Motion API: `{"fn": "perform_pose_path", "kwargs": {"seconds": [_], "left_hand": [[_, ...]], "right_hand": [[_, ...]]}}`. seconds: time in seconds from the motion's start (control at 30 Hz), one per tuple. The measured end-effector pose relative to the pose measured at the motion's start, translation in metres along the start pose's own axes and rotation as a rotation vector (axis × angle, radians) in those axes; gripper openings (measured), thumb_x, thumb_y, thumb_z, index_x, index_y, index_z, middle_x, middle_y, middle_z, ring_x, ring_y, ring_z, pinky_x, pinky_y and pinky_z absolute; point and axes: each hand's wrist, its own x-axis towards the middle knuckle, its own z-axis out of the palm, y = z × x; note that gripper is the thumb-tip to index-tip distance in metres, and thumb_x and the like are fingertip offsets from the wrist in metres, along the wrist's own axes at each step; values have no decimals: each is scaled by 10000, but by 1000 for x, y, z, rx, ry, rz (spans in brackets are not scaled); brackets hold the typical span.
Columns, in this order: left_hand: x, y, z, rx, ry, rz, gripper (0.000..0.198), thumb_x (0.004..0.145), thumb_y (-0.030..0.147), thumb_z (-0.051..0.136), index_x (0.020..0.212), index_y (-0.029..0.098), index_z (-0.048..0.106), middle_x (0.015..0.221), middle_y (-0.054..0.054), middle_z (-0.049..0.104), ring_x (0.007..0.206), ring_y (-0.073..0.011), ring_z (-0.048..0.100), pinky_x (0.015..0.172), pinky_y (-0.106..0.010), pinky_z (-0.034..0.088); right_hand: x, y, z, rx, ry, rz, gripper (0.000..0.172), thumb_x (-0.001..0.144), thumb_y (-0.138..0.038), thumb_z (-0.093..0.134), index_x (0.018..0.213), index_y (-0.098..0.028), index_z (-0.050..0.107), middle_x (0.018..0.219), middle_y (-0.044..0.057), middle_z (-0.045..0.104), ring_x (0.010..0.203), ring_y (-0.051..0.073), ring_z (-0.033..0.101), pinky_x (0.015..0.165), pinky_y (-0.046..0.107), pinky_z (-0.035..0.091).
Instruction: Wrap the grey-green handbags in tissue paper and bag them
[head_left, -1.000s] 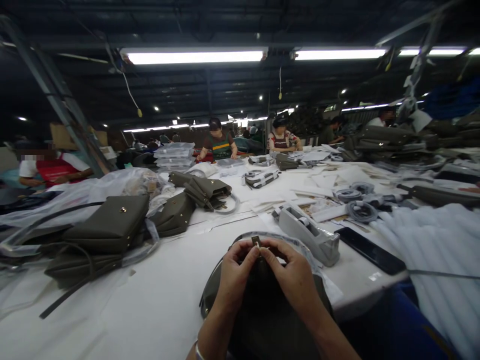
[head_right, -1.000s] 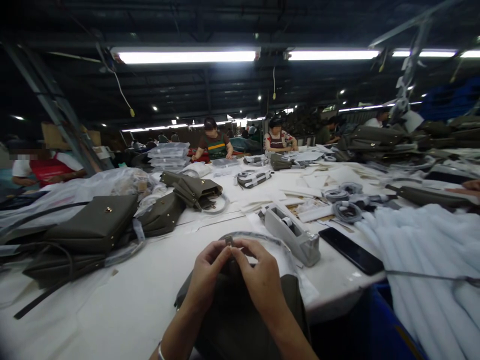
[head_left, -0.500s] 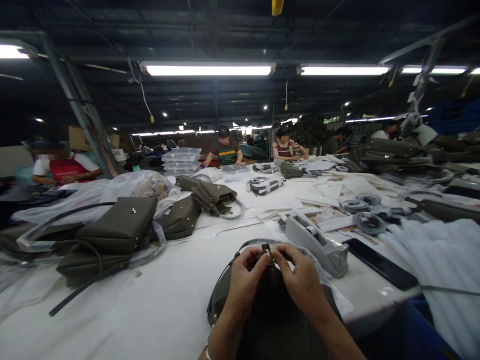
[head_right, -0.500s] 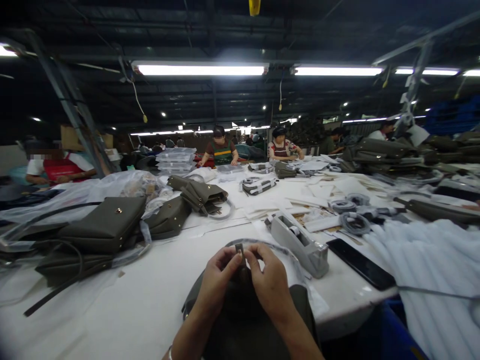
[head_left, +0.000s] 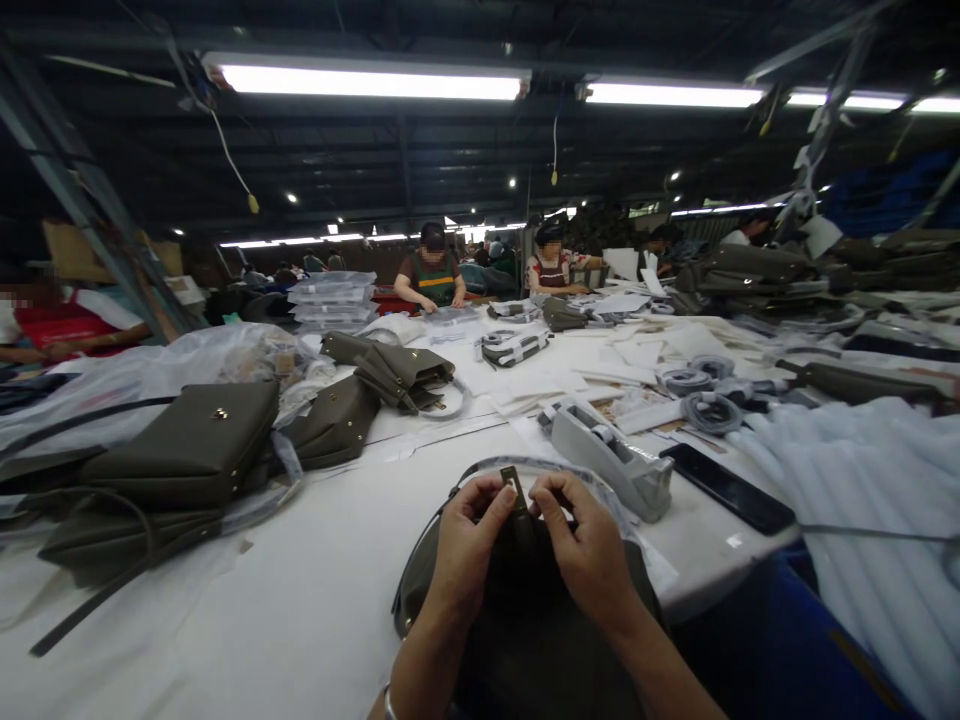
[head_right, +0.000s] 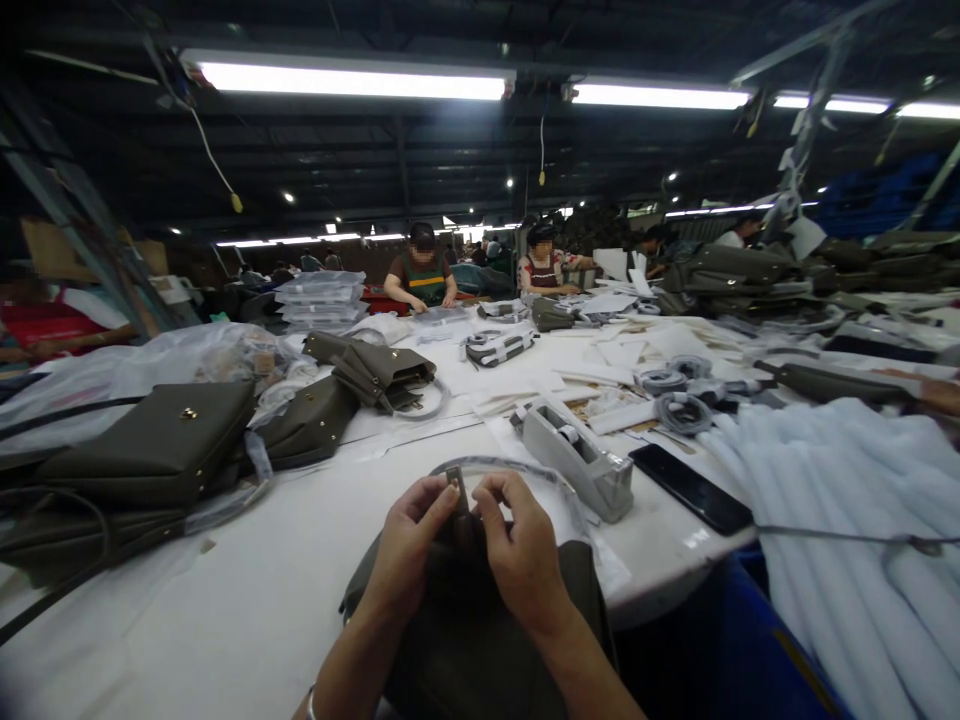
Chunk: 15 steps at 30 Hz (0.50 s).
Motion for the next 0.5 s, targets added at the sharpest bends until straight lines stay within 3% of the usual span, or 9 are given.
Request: {"fn": "perform_pose_path", "kwargs": {"seconds": [0.17,0.37,0.5], "left_hand": [[1,-2,0,5,1,4,286,822,423,731,977,184,702,944,-46,726,855,-171,641,808,-263,491],[-1,-1,1,-16,-40,37,254,853,399,703,1000,192,707,1018,-68,735,984,-220,658,925,-327,483],[-2,-2,1,9,-18,47,240,880,412,670,978,195,703,975,-50,728,879,-176,646,855,-290,499]], "right_hand": [[-3,0,-2,61,23,103,230,978,-406,495,970,-220,629,881,27,681,762,176,643,685,259,509],[-7,0,-3,32,-5,-6,243,918,-359,611,1130,-242,633,1044,36,725,875,198,680,853,326,541],[-9,-2,-4,13,-55,-18,239,916,-351,621,1139,-269,648,1110,32,726,904,202,688,865,348,553]]}}
